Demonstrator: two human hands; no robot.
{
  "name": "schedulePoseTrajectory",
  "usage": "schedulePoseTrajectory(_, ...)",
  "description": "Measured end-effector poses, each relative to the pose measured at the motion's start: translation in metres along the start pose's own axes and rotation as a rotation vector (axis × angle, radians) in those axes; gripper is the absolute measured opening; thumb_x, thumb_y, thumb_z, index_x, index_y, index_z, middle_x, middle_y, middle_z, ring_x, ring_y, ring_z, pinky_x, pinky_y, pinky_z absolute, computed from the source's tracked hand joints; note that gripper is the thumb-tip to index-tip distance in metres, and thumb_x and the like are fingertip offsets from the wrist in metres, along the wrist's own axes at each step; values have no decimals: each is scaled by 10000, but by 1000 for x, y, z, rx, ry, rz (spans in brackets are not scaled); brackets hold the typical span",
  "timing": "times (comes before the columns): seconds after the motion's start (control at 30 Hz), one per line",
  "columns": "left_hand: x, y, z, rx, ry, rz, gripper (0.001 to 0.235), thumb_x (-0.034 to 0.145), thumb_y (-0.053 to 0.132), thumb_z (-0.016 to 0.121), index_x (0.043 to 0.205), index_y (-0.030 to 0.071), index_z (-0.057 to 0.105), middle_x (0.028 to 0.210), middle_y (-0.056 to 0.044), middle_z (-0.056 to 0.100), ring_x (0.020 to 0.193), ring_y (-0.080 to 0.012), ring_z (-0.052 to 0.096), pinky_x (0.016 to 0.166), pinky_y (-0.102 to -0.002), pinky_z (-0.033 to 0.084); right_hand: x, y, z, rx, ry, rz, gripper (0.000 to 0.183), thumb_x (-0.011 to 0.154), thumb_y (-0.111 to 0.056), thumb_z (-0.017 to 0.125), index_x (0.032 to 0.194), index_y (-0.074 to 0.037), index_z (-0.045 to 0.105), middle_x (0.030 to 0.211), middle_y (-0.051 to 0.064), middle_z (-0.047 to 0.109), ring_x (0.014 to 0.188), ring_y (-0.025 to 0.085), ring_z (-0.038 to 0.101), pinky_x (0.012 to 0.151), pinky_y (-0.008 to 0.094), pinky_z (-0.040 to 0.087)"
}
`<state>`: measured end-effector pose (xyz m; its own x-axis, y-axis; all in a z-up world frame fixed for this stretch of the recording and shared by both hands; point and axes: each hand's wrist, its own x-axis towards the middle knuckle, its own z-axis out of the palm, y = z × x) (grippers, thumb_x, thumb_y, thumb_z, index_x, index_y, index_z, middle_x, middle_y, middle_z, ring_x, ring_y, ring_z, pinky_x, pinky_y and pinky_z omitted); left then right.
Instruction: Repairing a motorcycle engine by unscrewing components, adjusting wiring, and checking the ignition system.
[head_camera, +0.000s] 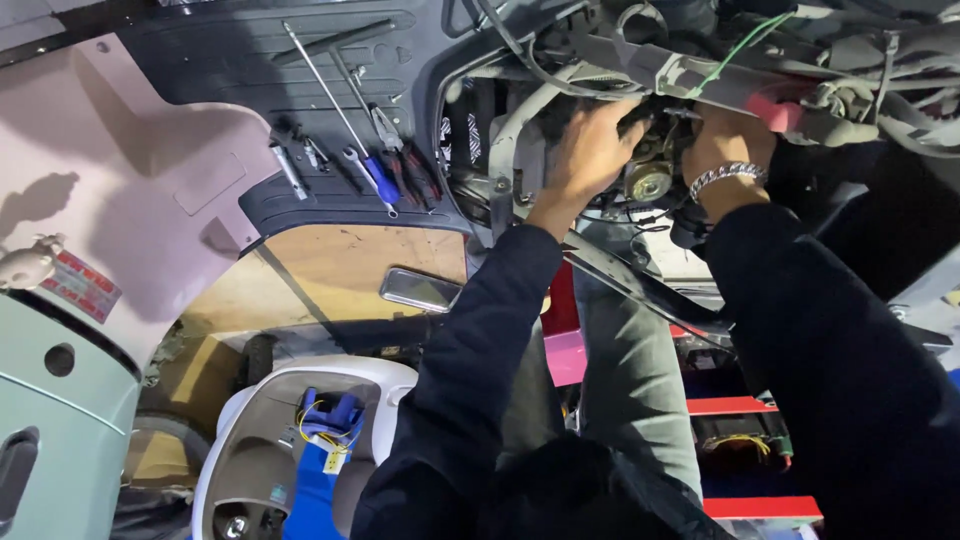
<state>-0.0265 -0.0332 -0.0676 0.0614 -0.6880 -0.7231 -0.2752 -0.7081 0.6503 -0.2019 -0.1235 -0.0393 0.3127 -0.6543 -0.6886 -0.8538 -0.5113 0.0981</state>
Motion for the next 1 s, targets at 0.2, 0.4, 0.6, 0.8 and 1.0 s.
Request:
schedulePoseTrajectory(0.2, 15, 14, 17, 228, -65, -16, 455, 882, 320, 608, 1335, 272, 613, 1230, -31, 761, 1228, -280, 691, 1174, -504, 418, 28, 36, 61, -901, 22, -221, 712, 944, -470, 600, 1493, -37, 461, 1422, 225, 525, 1372, 402, 426, 1178, 601, 204)
schedulePoseTrajectory(0.4, 12, 34, 11, 210, 17, -30, 312, 801, 201, 680, 1112, 185, 685, 1057, -113, 770, 1099, -364, 674, 1054, -501, 426, 29, 18, 43, -1887, -42, -341, 557, 895, -388, 653, 1306, -19, 583, 1164, 176, 660, 1158, 327, 623, 1125, 463, 440)
schedulePoseTrajectory(0.6, 14, 22, 23, 103, 51, 48, 183, 842, 261, 483, 836, 110, 585, 877, -113, 721, 949, -364, 660, 1128, -565, 336, 23, 4, -7, -44, -342, 75, 285, 1079, -129, 495, 985, -91, 761, 936, 170, 770, 835, 422, 757, 645, 592, 599)
schedulePoseTrajectory(0.8, 30, 4, 43, 187, 101, 84, 270, 776, 162, 619, 1037, 123, 677, 1103, -150, 731, 1092, -392, 655, 975, -498, 495, 16, -2, -34, 3, -482, 196, 303, 1073, -122, 463, 1177, -49, 738, 1179, 225, 744, 1091, 470, 697, 820, 666, 526)
schedulePoseTrajectory(1.0, 23, 28, 16, 174, 69, 40, 258, 858, 251, 680, 1051, 81, 655, 1081, -181, 756, 1039, -419, 697, 908, -531, 518, -10, 20, 30, -354, 0, 30, 333, 912, -152, 635, 1233, -157, 722, 881, 87, 797, 850, 310, 762, 1127, 514, 296)
